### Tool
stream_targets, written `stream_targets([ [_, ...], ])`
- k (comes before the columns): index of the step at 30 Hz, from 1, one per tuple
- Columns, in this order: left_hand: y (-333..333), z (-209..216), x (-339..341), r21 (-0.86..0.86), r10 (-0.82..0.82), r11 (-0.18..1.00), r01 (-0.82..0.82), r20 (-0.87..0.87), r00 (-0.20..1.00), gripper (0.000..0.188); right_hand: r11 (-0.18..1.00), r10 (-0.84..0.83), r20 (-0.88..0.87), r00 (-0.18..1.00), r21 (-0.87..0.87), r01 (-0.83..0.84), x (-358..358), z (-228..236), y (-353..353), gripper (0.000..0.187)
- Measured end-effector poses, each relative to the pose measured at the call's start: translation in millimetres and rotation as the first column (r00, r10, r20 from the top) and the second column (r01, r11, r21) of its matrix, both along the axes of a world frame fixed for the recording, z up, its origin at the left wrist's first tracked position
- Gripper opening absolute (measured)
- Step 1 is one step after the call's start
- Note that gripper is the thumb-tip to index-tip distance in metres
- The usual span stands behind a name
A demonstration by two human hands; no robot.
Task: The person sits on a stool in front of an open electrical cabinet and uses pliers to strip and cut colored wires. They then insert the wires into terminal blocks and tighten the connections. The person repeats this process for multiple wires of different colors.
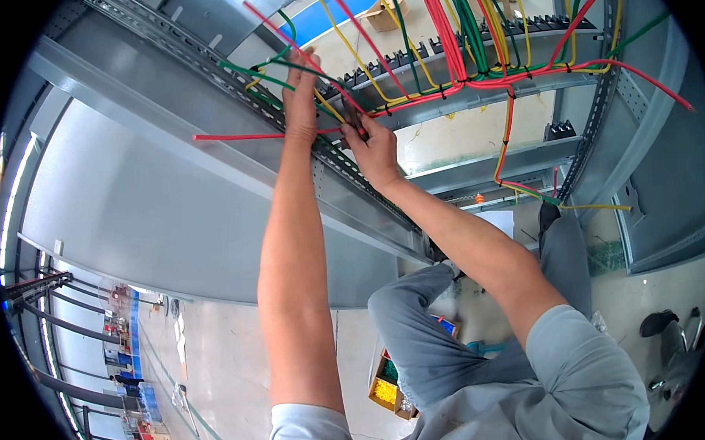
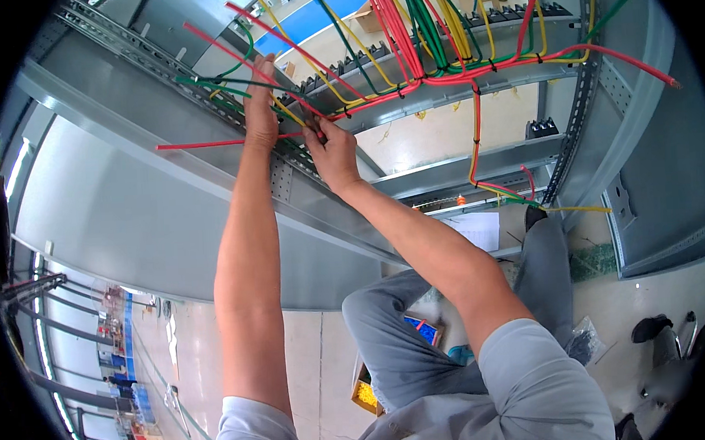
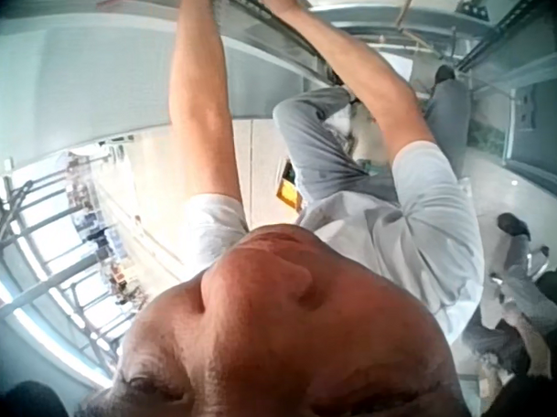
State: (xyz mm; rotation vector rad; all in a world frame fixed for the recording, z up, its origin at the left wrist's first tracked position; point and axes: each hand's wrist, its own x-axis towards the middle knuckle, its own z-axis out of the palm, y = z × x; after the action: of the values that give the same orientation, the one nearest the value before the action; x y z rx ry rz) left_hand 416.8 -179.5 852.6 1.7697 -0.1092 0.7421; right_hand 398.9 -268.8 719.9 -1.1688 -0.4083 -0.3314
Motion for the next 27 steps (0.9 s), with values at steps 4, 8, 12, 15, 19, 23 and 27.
stream_targets([
  [4, -6, 0, 2, 0.232, 0.1, 0.968, -0.091, -0.03, 0.994, 0.056, 0.998, 0.024, 0.02, 1.0, 0.065, -0.025, 6, -5, 4, 0.017],
  [8, 18, -5, 24, 0.266, 0.13, 0.956, -0.122, -0.012, 0.991, 0.056, 0.999, -0.002, 0.069, 0.998, 0.043, -0.001, 6, -7, 9, 0.02],
  [12, 22, -3, 28, 0.189, 0.078, 0.981, -0.046, -0.169, 0.983, 0.069, 0.997, -0.041, 0.132, 0.99, 0.064, 0.033, 11, -7, 7, 0.021],
  [15, 11, 1, 26, 0.205, 0.159, 0.972, -0.114, -0.221, 0.962, 0.08, 0.998, -0.052, 0.123, 0.991, 0.052, 0.046, 12, -9, 7, 0.02],
  [19, 4, 4, 17, 0.23, 0.205, 0.961, -0.152, -0.232, 0.951, 0.091, 0.997, -0.074, 0.128, 0.989, -0.007, 0.075, 14, -15, 6, 0.02],
  [23, -4, 9, 11, 0.234, 0.24, 0.957, -0.174, -0.295, 0.925, 0.09, 0.998, -0.069, 0.129, 0.989, 0.009, 0.068, 13, -15, 4, 0.02],
  [27, 13, 3, 12, 0.191, 0.143, 0.978, -0.085, -0.316, 0.938, 0.084, 0.997, -0.063, 0.108, 0.992, 0.05, 0.058, 12, -9, 8, 0.019],
])
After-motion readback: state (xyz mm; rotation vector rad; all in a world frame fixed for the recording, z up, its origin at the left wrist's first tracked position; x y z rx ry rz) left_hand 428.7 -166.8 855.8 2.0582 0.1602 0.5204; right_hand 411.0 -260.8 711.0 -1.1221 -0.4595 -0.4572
